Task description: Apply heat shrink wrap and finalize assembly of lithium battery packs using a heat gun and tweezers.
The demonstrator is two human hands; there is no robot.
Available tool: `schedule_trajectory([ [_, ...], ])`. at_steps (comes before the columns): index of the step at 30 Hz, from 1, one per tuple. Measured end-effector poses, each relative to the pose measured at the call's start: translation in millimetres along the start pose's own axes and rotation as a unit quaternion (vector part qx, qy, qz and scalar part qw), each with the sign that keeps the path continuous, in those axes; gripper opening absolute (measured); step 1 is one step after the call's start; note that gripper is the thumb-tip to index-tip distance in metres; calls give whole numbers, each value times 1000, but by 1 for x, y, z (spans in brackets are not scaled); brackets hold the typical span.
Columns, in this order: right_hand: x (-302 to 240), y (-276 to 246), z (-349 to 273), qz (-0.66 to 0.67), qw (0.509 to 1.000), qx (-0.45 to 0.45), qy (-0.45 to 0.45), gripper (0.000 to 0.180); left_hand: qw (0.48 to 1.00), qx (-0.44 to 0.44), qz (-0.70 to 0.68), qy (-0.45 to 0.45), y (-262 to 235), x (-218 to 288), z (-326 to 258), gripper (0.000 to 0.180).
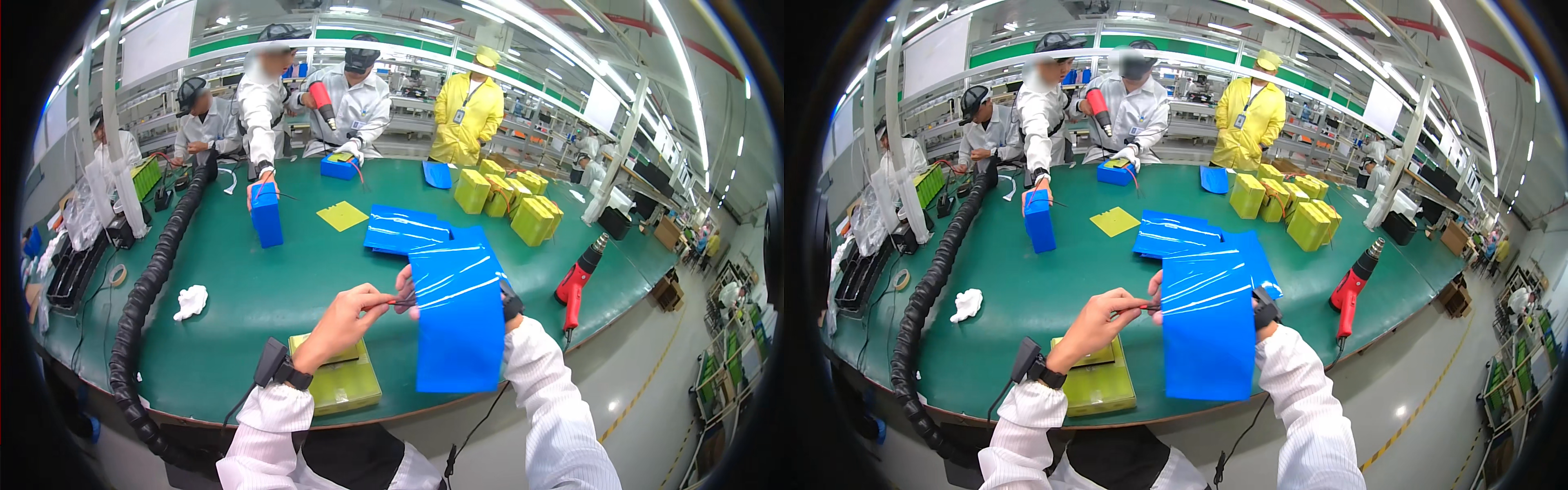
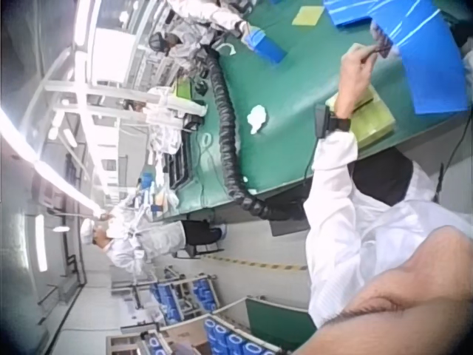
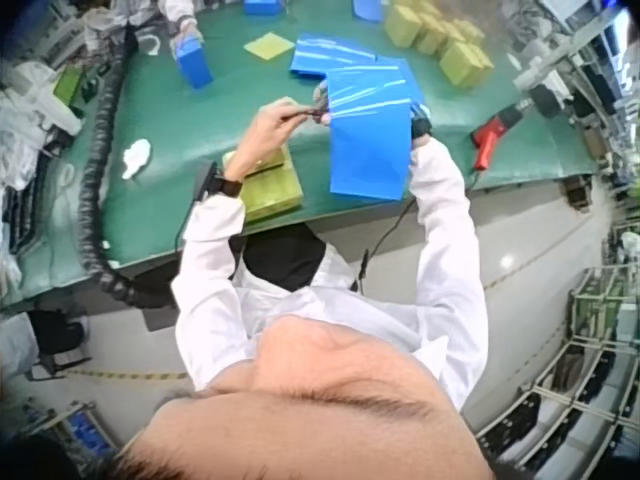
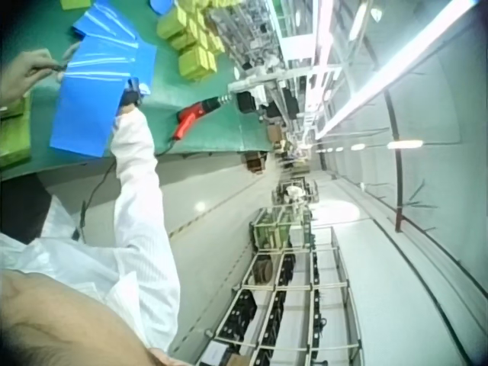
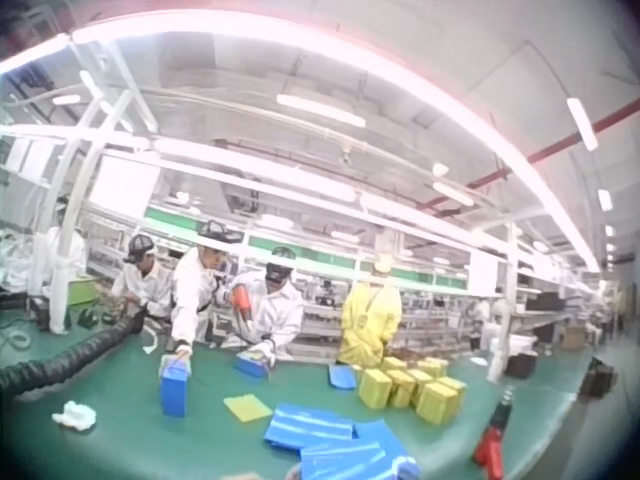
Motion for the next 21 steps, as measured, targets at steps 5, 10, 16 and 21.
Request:
schedule_trajectory([
  [5, 44, 2, 21, -77, 994, -61, 54, 31, 993, 26, -95, -66, -2, -42, -2, 36],
  [10, 92, 9, 47, -229, 956, -175, 53, 43, 987, 98, -93, -91, -27, -56, -15, 54],
  [16, 77, 22, 73, -154, 984, -81, 41, 47, 986, 152, -74, 8, -54, -44, 5, 52],
  [21, 85, 43, 93, -85, 988, -112, 65, 60, 984, 116, -134, -3, -61, -25, 22, 66],
])
Point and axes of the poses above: each hand's wrist, its own z-axis towards the middle knuckle, its own y-axis out of the palm, x = y × z, the point moved 9 cm from there along z, towards the middle knuckle, and after that the axes turned 1 degree about -y, right-handed, at the moved point
